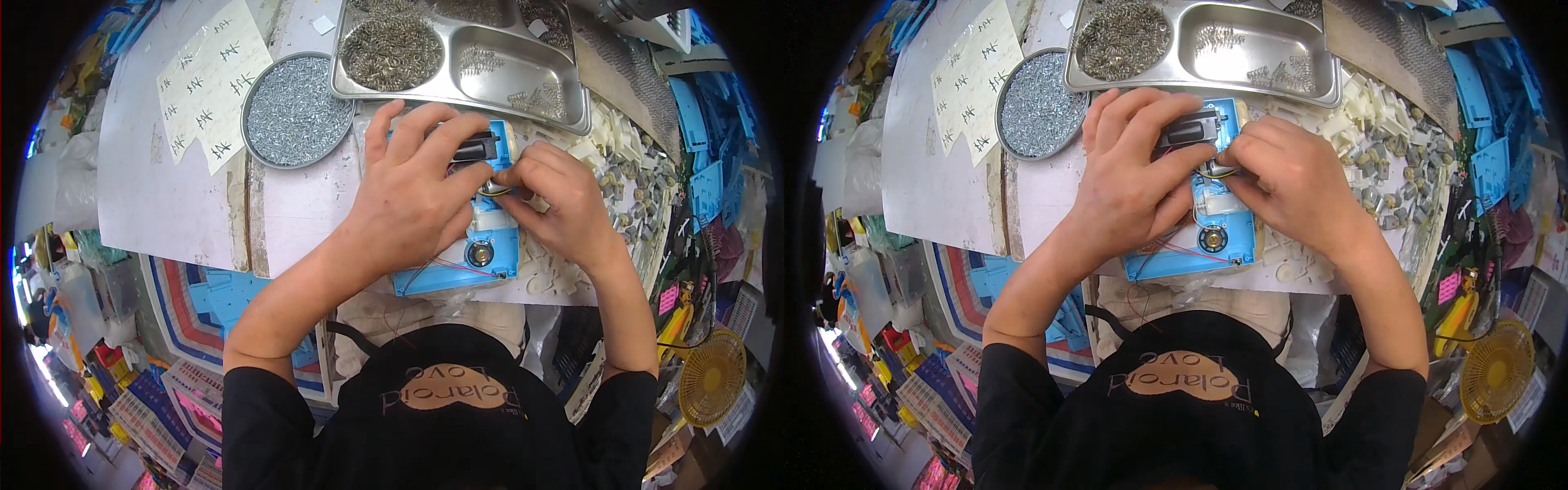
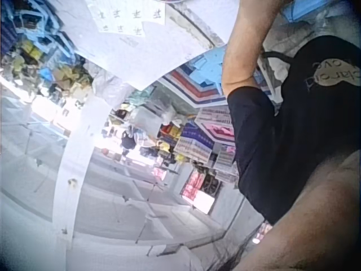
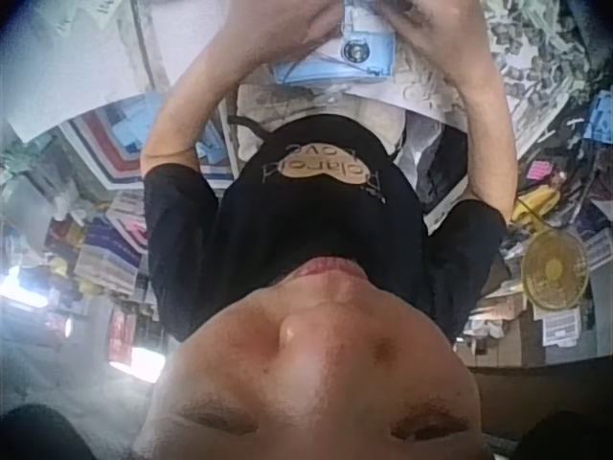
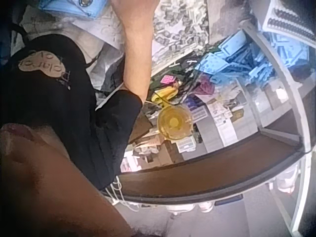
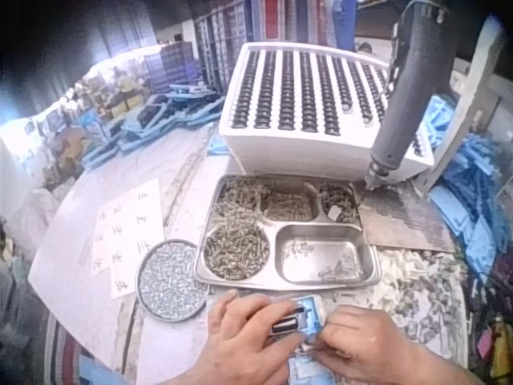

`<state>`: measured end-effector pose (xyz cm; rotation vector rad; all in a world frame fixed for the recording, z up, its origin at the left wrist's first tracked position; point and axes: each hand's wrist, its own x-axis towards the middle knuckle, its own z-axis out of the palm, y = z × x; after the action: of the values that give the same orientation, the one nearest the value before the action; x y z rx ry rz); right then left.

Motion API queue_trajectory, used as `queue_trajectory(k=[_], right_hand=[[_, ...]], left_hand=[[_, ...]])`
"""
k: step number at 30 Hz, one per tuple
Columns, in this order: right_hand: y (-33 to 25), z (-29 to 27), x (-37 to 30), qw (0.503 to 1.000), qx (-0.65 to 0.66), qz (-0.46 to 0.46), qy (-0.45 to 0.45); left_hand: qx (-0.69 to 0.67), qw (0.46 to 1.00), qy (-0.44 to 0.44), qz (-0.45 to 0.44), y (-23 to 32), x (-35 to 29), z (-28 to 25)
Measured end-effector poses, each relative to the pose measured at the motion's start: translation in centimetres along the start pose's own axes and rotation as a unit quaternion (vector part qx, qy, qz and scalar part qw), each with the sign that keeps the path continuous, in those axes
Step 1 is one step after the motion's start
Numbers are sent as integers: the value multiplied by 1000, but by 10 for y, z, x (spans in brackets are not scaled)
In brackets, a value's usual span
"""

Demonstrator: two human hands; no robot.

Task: The user is assembling a small electronic device by soldering internal components, installing a speaker, and using a power screwdriver to attach the outer casing.

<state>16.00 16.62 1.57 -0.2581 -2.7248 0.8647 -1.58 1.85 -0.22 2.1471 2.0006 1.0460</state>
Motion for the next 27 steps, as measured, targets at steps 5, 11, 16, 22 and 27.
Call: queue_trajectory(k=[5, 11, 16, 22, 27], right_hand=[[2, -3, 1, 997, 23, 56, -41], [7, -8, 10, 995, -8, 47, -89], [7, -10, 11, 991, 14, 82, -107], [0, -15, 1, 952, 180, 242, -59], [2, -10, 0, 937, 193, 288, -31]], left_hand=[[35, 999, -10, -2, 0, -1, -1], [31, 997, 72, -1, -6, -6, -4], [40, 996, 82, -11, -10, -10, -12], [2, 997, 78, -2, 0, -13, -7], [2, 998, 52, 22, 6, -12, -4]])
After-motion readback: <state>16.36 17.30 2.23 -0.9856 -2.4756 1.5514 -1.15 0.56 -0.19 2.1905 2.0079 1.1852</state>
